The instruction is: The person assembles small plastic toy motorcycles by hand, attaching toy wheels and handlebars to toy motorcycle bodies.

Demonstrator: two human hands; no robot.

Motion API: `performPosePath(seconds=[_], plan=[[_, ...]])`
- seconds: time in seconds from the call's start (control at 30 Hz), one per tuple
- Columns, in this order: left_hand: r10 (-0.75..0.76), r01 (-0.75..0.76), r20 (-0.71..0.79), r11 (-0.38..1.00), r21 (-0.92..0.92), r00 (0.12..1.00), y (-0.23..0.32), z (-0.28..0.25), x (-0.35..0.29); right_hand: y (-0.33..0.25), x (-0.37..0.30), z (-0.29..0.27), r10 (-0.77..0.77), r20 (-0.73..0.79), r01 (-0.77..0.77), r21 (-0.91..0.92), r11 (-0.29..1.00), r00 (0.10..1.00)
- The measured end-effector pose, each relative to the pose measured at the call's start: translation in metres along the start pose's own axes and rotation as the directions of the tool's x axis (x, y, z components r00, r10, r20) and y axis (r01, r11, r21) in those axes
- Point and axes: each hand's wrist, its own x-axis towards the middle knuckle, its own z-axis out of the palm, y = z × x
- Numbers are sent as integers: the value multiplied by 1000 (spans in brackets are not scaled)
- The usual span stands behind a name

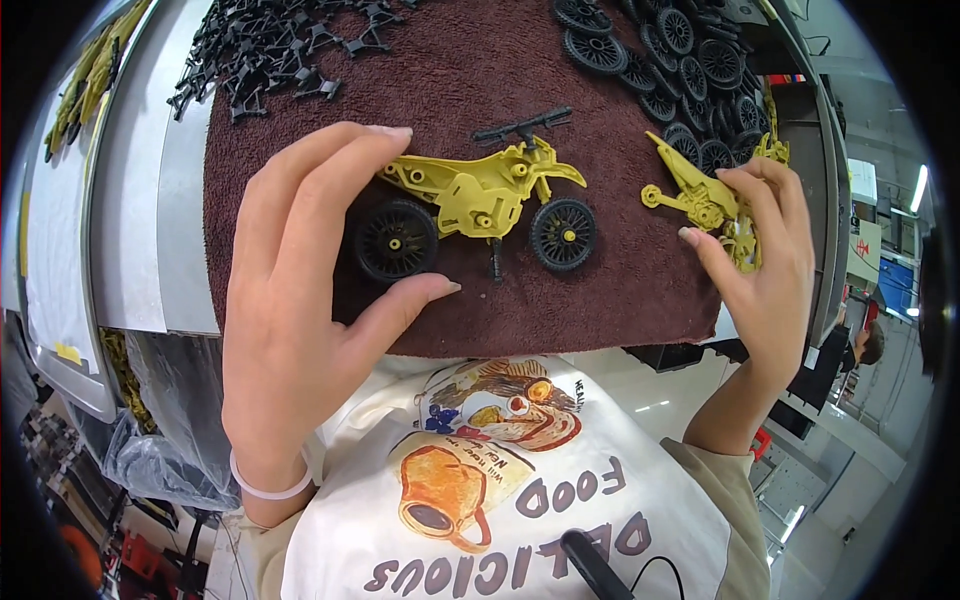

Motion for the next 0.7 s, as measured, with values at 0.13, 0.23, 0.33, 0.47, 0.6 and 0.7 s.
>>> performPosePath(seconds=[0.13, 0.23, 0.33, 0.47, 0.6, 0.7], plan=[[20, -19, 6, 999, -45, 1000, -1, -2, 4, -15, 14, -29, -151, -49, 153, 19, 988, 987], [44, -43, 5, 993, -113, 999, -6, -3, 4, -44, 29, -13, -238, -75, 245, 463, 852, 968], [83, -87, -35, 989, -118, 996, -12, 1, 3, -74, 51, 3, -428, -111, 440, 326, 837, 897], [50, -56, -44, 987, -150, 998, -16, -2, -3, -74, 54, 21, -468, -76, 449, 451, 771, 881], [28, -37, -42, 972, -233, 999, -16, -7, -1, -76, 55, 20, -480, -52, 454, 428, 781, 876], [52, -75, -80, 944, -322, 995, -11, -7, 0, -74, 59, 14, -527, -8, 483, 414, 772, 850]])
